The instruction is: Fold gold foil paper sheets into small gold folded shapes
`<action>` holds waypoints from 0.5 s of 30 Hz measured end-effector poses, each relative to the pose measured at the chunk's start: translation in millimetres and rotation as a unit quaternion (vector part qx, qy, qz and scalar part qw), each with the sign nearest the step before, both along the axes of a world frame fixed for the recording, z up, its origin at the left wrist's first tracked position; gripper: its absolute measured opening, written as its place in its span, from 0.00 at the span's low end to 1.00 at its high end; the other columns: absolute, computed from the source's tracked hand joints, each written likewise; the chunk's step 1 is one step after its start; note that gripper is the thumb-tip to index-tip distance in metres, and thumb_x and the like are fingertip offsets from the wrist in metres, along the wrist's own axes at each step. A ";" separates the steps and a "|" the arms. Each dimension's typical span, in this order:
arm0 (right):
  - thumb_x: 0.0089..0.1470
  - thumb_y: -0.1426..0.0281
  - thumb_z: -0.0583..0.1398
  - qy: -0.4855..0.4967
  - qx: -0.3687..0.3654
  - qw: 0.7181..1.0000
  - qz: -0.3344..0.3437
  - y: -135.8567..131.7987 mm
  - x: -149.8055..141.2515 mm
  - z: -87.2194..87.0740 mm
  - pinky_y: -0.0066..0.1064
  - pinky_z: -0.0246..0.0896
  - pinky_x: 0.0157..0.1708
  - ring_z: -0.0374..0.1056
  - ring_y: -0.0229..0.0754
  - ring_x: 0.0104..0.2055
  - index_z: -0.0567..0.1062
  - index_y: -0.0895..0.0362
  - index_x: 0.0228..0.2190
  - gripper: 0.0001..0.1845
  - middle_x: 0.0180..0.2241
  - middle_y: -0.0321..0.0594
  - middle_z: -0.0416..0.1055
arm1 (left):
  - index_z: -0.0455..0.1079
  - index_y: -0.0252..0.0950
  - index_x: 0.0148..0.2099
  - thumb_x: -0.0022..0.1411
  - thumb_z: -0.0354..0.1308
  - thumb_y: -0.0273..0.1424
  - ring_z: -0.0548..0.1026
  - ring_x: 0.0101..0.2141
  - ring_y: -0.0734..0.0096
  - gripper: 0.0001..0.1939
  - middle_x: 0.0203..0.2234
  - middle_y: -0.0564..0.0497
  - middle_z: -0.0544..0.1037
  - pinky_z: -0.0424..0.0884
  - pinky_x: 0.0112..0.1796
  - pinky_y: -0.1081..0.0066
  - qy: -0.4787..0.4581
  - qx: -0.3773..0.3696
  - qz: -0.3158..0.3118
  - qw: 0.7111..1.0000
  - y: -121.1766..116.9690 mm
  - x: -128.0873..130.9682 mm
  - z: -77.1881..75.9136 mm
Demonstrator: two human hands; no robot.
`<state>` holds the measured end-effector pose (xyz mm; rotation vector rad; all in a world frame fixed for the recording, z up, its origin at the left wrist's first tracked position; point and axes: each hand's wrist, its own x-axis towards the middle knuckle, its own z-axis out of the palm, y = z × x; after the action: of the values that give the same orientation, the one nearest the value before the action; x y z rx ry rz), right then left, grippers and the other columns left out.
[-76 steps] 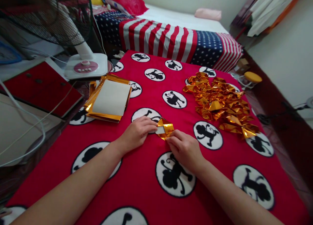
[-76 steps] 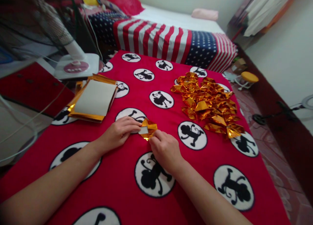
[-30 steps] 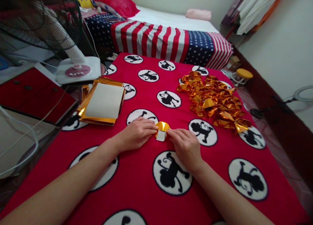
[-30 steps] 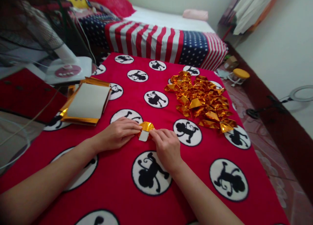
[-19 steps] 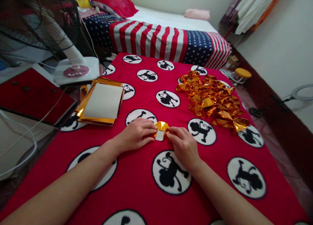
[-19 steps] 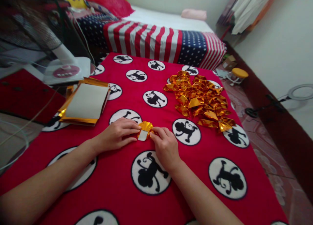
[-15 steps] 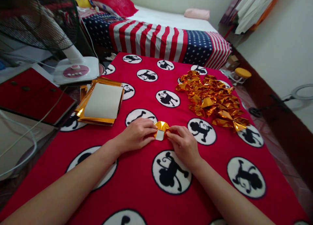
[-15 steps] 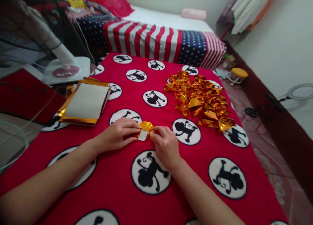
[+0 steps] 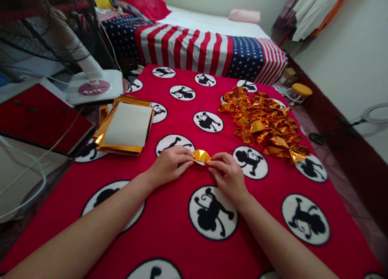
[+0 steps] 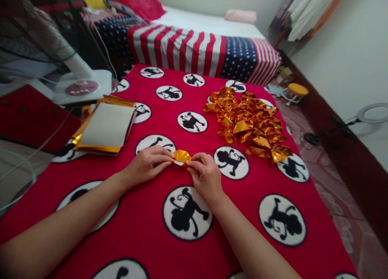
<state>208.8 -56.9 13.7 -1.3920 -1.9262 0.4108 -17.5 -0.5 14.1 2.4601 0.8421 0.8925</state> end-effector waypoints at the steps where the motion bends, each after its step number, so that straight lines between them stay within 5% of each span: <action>1: 0.56 0.74 0.62 0.005 -0.001 1.000 -0.005 0.9 0.0 -0.9 0.37 0.65 0.41 0.68 0.44 0.40 0.80 0.52 0.36 0.07 0.37 0.41 0.72 | 0.77 0.36 0.38 0.65 0.56 0.28 0.76 0.39 0.69 0.08 0.36 0.48 0.80 0.73 0.42 0.68 -0.012 -0.018 0.007 1.000 0.9 0.2 -0.5; 15: 0.59 0.69 0.60 0.008 -0.044 0.995 -0.090 6.5 -10.1 -0.5 0.32 0.60 0.35 0.67 0.40 0.34 0.78 0.54 0.29 0.08 0.31 0.37 0.70 | 0.76 0.36 0.33 0.61 0.59 0.29 0.76 0.32 0.70 0.06 0.31 0.50 0.80 0.70 0.36 0.70 -0.027 -0.102 0.089 0.991 9.1 14.0 4.2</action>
<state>198.7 -50.4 13.2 -1.5982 -1.7707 0.4223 -3.5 8.6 18.3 2.2037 1.0891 0.8812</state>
